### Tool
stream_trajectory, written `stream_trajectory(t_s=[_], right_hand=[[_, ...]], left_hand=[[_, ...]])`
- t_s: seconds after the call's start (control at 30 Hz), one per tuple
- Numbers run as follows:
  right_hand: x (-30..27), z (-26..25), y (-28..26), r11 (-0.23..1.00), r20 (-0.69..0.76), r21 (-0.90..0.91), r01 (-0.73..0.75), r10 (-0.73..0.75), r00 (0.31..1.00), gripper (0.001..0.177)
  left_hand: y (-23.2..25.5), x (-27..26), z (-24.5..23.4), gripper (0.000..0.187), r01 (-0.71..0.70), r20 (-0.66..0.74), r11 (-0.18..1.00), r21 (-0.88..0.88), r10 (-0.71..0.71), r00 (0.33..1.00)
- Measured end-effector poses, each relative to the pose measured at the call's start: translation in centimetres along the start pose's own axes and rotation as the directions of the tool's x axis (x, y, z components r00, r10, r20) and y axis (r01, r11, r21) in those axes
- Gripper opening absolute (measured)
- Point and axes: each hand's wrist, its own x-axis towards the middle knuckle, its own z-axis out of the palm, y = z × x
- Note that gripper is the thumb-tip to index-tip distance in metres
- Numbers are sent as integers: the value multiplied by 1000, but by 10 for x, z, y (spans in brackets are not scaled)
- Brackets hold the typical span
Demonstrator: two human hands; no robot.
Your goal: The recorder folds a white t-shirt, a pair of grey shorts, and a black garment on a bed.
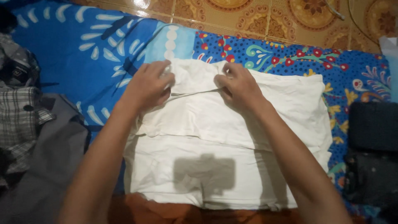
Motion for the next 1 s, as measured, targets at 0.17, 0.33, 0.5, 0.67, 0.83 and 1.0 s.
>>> stream_trajectory(t_s=[0.17,0.33,0.5,0.67,0.83,1.0], right_hand=[[-12,-1,3,997,18,-5,73,-72,997,31],[-40,-19,10,991,-93,33,130,-127,988,39],[-87,-28,22,933,29,9,-359,358,933,27],[-130,-28,0,985,-92,44,-164,167,982,34],[-194,6,-74,966,-57,245,-81,98,994,23],[-215,20,-174,912,54,373,172,-207,977,32]], left_hand=[[11,-2,2,35,-160,166,977,138,136,977],[23,-2,-3,31,41,404,979,199,-120,907],[42,-4,5,75,85,295,991,102,-112,949],[72,-32,8,68,65,158,996,66,-75,985],[125,-77,7,30,110,157,985,-133,-88,984],[180,-124,-9,34,416,661,908,-45,-285,694]])
